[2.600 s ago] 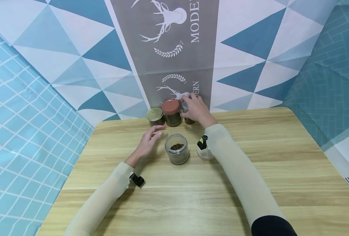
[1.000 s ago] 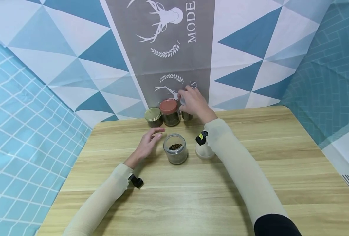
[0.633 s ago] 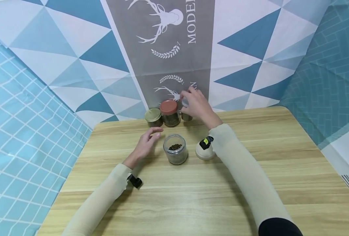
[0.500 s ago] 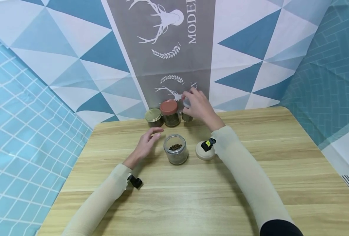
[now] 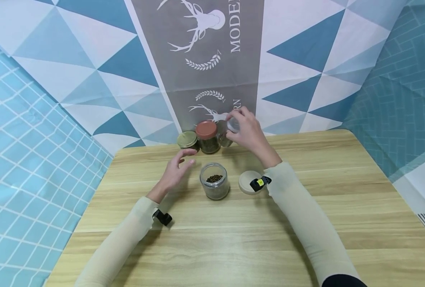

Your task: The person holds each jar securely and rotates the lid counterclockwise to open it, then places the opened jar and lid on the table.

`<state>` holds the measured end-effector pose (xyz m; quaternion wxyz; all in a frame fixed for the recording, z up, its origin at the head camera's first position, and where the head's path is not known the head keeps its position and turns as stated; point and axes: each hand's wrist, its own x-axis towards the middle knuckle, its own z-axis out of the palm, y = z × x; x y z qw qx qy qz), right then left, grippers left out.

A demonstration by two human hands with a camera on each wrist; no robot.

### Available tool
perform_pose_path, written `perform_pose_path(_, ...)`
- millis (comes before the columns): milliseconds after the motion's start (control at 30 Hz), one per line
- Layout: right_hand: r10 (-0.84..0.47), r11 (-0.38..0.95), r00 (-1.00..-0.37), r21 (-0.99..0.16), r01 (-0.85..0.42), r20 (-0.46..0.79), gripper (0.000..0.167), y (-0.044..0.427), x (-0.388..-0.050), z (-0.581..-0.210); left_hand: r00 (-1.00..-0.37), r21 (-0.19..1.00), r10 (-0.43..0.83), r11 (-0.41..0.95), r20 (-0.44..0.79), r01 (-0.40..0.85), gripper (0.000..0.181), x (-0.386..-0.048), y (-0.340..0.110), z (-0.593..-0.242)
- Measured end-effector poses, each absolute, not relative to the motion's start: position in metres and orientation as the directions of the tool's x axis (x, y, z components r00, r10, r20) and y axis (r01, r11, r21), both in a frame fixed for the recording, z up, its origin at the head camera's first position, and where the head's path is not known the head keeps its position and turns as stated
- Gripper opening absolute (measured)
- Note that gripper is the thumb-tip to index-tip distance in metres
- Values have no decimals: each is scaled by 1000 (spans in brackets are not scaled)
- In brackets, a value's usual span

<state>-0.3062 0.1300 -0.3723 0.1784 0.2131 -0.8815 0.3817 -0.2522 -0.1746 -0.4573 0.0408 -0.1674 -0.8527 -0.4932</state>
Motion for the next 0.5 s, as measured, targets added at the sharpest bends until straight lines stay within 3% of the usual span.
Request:
perform_pose_path(200, -188, 550, -857, -671, -497, 481, 39, 135, -298, -376, -937, 815, 242, 468, 254, 342, 50, -252, -175, -451)
perform_pose_path(500, -197, 500, -847, -693, -520, 493, 37, 139, -283, -376, -933, 787, 258, 506, 251, 352, 60, -249, -174, -440)
